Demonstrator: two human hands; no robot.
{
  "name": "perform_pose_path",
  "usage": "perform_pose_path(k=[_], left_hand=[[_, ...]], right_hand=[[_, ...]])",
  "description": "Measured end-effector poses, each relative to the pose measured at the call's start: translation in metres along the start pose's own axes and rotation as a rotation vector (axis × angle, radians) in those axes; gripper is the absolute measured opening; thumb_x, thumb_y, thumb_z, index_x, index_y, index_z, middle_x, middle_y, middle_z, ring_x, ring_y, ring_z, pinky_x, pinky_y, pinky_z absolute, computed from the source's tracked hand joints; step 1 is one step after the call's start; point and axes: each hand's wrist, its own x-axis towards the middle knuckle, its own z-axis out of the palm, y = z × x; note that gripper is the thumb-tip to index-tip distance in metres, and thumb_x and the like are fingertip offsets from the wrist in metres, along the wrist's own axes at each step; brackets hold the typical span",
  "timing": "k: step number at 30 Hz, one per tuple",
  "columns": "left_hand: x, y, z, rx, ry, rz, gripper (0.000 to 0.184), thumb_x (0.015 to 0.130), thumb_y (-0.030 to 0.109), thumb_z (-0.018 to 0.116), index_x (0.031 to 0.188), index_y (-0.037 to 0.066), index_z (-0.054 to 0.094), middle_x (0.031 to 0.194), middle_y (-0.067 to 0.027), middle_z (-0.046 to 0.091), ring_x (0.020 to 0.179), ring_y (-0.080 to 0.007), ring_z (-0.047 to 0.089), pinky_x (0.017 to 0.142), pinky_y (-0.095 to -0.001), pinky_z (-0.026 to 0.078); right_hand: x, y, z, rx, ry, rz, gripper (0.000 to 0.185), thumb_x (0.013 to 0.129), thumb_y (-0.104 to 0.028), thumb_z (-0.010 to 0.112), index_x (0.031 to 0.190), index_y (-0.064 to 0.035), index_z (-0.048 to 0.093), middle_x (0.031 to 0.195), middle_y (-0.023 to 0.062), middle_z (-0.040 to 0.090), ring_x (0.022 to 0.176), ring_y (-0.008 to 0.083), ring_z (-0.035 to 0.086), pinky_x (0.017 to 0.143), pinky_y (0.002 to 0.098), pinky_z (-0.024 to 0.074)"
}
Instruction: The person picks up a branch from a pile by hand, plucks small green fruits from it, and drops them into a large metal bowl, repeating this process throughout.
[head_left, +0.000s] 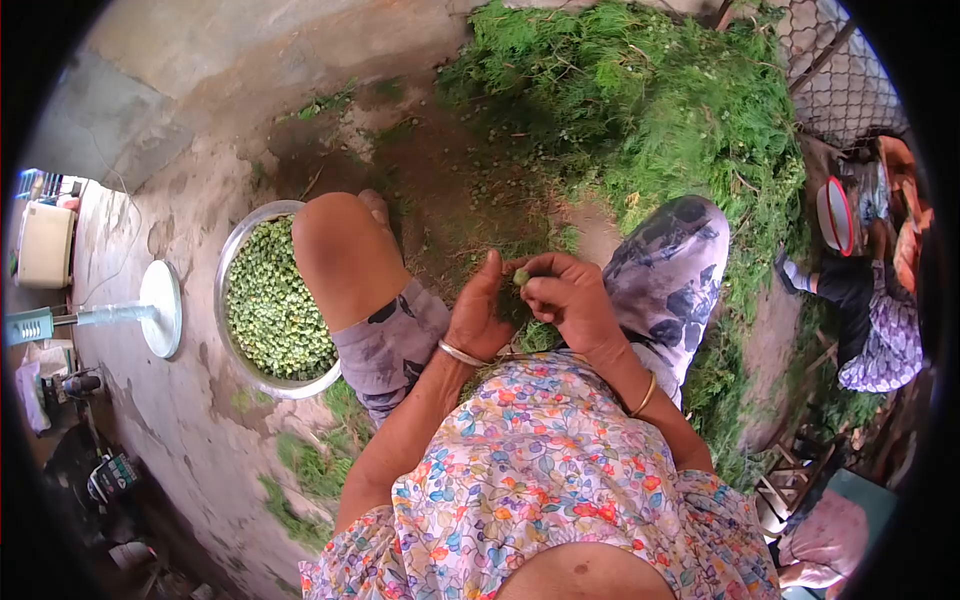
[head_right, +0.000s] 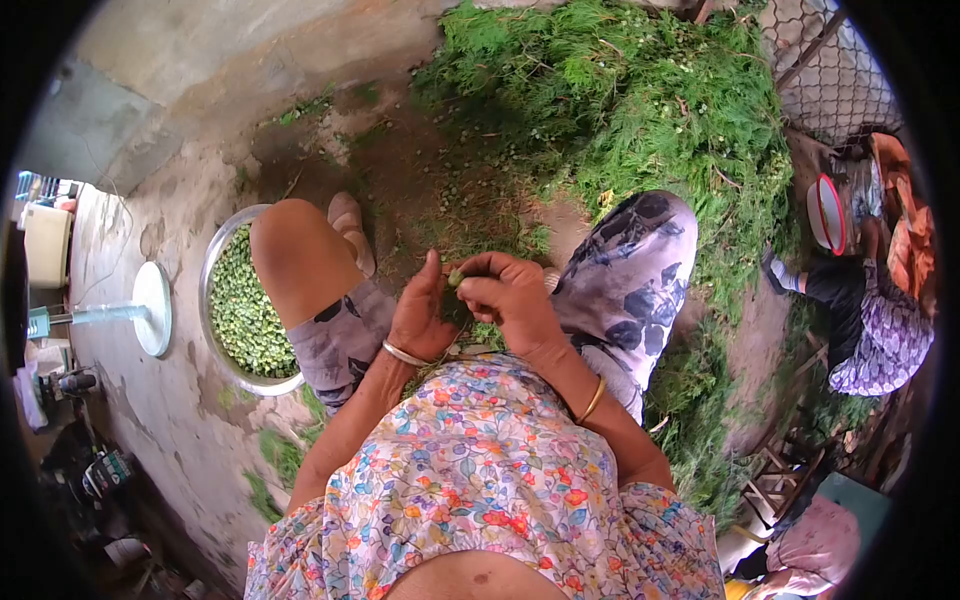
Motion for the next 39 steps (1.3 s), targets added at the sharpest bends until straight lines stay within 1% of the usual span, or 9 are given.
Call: perform_pose_path(k=[2, 6, 9, 11, 14, 21, 29, 36, 39], left_hand=[[0.006, -0.001, -0.013, 0.035, -0.171, 0.042, 0.049, 0.095, 0.044, 0.042, 0.11, -0.001, 0.052, 0.098, -0.0114, 0.06, 0.091, -0.0252, 0.058, 0.082, -0.0378, 0.048], [0.001, 0.003, 0.002, -0.123, -0.234, 0.001, 0.055, 0.096, 0.046, 0.039, 0.114, -0.005, 0.051, 0.106, -0.0142, 0.058, 0.094, -0.025, 0.059, 0.085, -0.0371, 0.049], [-0.001, 0.005, 0.009, -0.119, -0.032, 0.031, 0.045, 0.096, 0.032, 0.044, 0.117, -0.007, 0.048, 0.11, -0.0182, 0.057, 0.101, -0.0289, 0.058, 0.089, -0.0394, 0.049], [-0.002, 0.005, 0.011, 0.011, -0.016, 0.086, 0.028, 0.092, 0.008, 0.047, 0.115, -0.007, 0.048, 0.11, -0.0207, 0.058, 0.104, -0.031, 0.058, 0.09, -0.0427, 0.051], [0.0, 0.002, 0.005, 0.044, 0.035, 0.113, 0.032, 0.084, -0.01, 0.044, 0.116, -0.008, 0.046, 0.11, -0.0219, 0.058, 0.1, -0.0313, 0.06, 0.085, -0.0393, 0.054], [0.001, 0.0, 0.008, 0.149, 0.125, 0.195, 0.03, 0.084, -0.011, 0.048, 0.113, -0.007, 0.051, 0.105, -0.0197, 0.06, 0.092, -0.0282, 0.063, 0.079, -0.0361, 0.057], [0.001, -0.004, 0.004, 0.435, 0.1, 0.15, 0.032, 0.083, -0.006, 0.056, 0.115, -0.006, 0.055, 0.104, -0.0133, 0.062, 0.091, -0.0192, 0.062, 0.081, -0.03, 0.053], [-0.002, -0.004, 0.005, 0.518, 0.071, 0.145, 0.031, 0.083, -0.005, 0.056, 0.114, -0.008, 0.055, 0.102, -0.011, 0.062, 0.088, -0.018, 0.063, 0.079, -0.0293, 0.053], [-0.001, -0.003, 0.005, 0.485, 0.051, 0.113, 0.031, 0.084, -0.005, 0.055, 0.114, -0.008, 0.054, 0.102, -0.012, 0.063, 0.088, -0.0197, 0.064, 0.078, -0.0306, 0.054]], right_hand=[[0.004, 0.007, -0.01, 0.64, -0.127, -0.018, 0.034, 0.082, -0.011, 0.054, 0.112, 0.0052, 0.053, 0.094, 0.0178, 0.064, 0.078, 0.023, 0.062, 0.063, 0.0278, 0.0516], [-0.007, -0.016, -0.008, 0.744, 0.004, -0.083, 0.03, 0.085, -0.011, 0.049, 0.11, 0.0059, 0.053, 0.092, 0.0172, 0.063, 0.076, 0.0227, 0.062, 0.061, 0.0287, 0.0507], [-0.008, -0.02, -0.018, 0.787, 0.054, -0.071, 0.029, 0.087, -0.013, 0.046, 0.108, 0.006, 0.053, 0.09, 0.0171, 0.063, 0.076, 0.0231, 0.063, 0.06, 0.0295, 0.0502], [-0.009, -0.017, -0.023, 0.703, 0.167, -0.036, 0.029, 0.086, -0.013, 0.047, 0.108, 0.005, 0.054, 0.091, 0.0162, 0.062, 0.073, 0.021, 0.058, 0.057, 0.0274, 0.0478], [-0.007, -0.004, -0.033, 0.621, 0.158, -0.018, 0.021, 0.086, -0.011, 0.052, 0.1, 0.0031, 0.058, 0.084, 0.0118, 0.063, 0.069, 0.0172, 0.057, 0.054, 0.0242, 0.0458], [-0.01, -0.002, -0.012, -0.067, 0.283, -0.137, 0.012, 0.08, -0.007, 0.067, 0.086, 0.002, 0.064, 0.073, 0.0058, 0.062, 0.065, 0.0093, 0.057, 0.052, 0.0217, 0.0446], [0.004, 0.012, -0.002, -0.656, 0.299, -0.609, 0.018, 0.076, -0.004, 0.066, 0.093, 0.0009, 0.063, 0.084, 0.0142, 0.065, 0.075, 0.0199, 0.065, 0.063, 0.0302, 0.0501], [0.006, 0.013, -0.002, -0.516, 0.273, -0.455, 0.014, 0.078, -0.005, 0.064, 0.091, 0.0014, 0.064, 0.075, 0.013, 0.064, 0.068, 0.021, 0.064, 0.059, 0.0305, 0.0502], [0.004, 0.001, -0.008, -0.075, 0.208, -0.134, 0.011, 0.082, -0.006, 0.063, 0.09, 0.0026, 0.063, 0.07, 0.008, 0.062, 0.063, 0.0161, 0.062, 0.052, 0.0252, 0.0466]])
